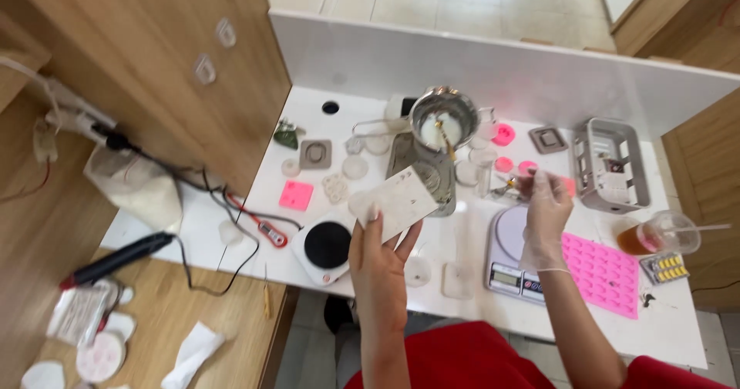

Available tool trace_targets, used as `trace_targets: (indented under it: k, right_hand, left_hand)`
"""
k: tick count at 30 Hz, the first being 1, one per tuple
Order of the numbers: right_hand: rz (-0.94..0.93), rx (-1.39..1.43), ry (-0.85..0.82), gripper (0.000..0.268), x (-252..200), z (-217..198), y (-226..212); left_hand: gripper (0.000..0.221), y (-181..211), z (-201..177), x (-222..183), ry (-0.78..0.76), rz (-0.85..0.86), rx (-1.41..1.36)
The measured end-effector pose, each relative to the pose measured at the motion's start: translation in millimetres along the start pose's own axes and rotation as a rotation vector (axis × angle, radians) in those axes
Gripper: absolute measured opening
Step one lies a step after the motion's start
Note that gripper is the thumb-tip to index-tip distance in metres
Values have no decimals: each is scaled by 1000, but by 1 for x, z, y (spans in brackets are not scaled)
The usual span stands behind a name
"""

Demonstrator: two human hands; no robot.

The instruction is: Removing small decorative wax shapes from a silicone mold.

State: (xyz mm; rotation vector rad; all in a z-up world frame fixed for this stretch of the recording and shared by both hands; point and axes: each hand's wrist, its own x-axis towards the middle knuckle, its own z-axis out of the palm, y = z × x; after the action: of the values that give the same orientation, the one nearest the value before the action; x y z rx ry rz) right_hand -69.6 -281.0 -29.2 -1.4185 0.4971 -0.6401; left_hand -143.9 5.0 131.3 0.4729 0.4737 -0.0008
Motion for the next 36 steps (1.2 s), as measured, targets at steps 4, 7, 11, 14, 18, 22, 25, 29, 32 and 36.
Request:
trace_targets:
  k: [4, 7, 11, 14, 18, 22, 25, 29, 32, 36]
  right_hand:
    - [-404, -35, -382, 18, -69, 32, -90]
    - [-771, -154, -577, 15, -109, 59, -143]
    - [-1046, -341, -701, 17, -146, 92, -180]
    - [-1080, -383, -704, 20, -160, 99, -186]
    - [-1022, -414, -742, 24, -167, 99, -191]
    - [-913, -344, -772, 24, -168, 94, -188]
    - [-729, -338, -777, 21, -164, 83, -181]
    - [-572, -349, -751, 24, -166, 83, -185]
    - [-432, -355, -731, 29, -165, 76, -182]
    - [-370, -373, -728, 31, -157, 76, -182]
  left_hand:
    - [39, 9, -11, -14, -83, 91, 159]
    - [44, 14, -13, -19, -44, 127, 342]
    - [42, 9, -25, -19, -53, 186, 422]
    - [39, 11, -27, -25, -64, 210, 454]
    - [34, 9, -31, -27, -67, 223, 498]
    - [35, 13, -21, -35, -77, 298, 517]
    - [46, 19, -12, -42, -128, 397, 484]
    - [44, 16, -14, -42, -179, 438, 510]
    - [43, 16, -15, -43, -198, 441, 525]
    - [43, 16, -16, -43, -217, 444, 536]
